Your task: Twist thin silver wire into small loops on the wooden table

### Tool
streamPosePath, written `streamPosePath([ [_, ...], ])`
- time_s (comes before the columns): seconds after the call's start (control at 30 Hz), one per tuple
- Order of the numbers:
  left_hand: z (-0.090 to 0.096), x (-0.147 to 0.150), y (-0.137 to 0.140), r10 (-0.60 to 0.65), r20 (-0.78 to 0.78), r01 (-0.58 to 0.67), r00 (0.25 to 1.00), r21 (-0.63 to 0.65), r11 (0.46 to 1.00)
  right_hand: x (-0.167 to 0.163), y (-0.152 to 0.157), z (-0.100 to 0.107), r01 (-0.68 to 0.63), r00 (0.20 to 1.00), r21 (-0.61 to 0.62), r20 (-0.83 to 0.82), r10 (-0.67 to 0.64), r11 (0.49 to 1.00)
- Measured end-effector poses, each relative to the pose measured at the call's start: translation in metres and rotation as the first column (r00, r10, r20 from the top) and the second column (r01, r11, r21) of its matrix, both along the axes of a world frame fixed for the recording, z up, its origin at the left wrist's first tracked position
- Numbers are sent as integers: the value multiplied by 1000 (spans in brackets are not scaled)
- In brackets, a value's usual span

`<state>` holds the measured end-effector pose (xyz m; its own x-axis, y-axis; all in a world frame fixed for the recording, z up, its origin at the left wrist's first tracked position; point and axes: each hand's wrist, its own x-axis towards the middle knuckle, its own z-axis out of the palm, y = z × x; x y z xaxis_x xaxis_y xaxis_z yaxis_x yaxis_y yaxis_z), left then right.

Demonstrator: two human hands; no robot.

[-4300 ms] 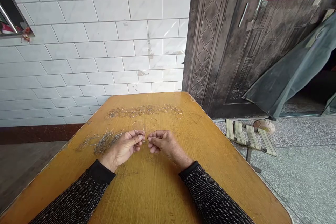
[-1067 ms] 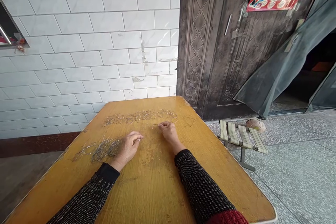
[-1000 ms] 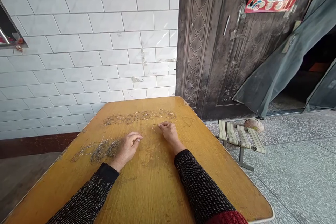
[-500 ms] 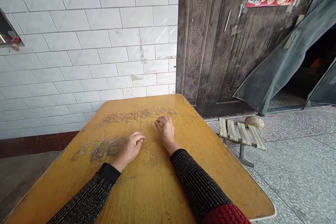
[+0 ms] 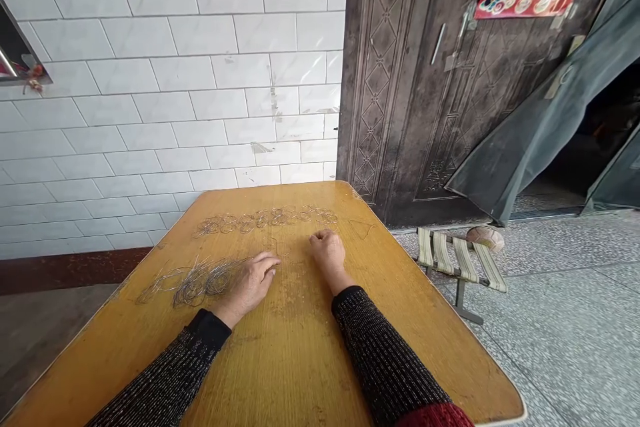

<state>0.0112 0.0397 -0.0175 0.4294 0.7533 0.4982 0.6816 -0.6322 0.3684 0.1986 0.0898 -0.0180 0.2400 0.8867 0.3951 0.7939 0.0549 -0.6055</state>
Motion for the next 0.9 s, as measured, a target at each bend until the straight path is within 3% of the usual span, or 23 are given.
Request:
streamPosePath([
  [0.27, 11, 18, 5, -44, -52, 46, 998, 42, 998, 12, -15, 2, 51, 993, -123, 112, -38, 991],
  [0.4, 15, 47, 24, 82, -201, -84, 976, -3, 996, 14, -20, 6, 31, 987, -166, 159, -4, 986],
  [0.63, 23, 91, 54, 209, -300, -234, 931, -49, 971, 33, -19, 13, 72, 989, -247, 143, -37, 966],
  [0.9, 3, 107, 67, 291, -464, -373, 837, -94, 923, 54, -15, 14, 99, 995, -259, 57, -87, 961],
])
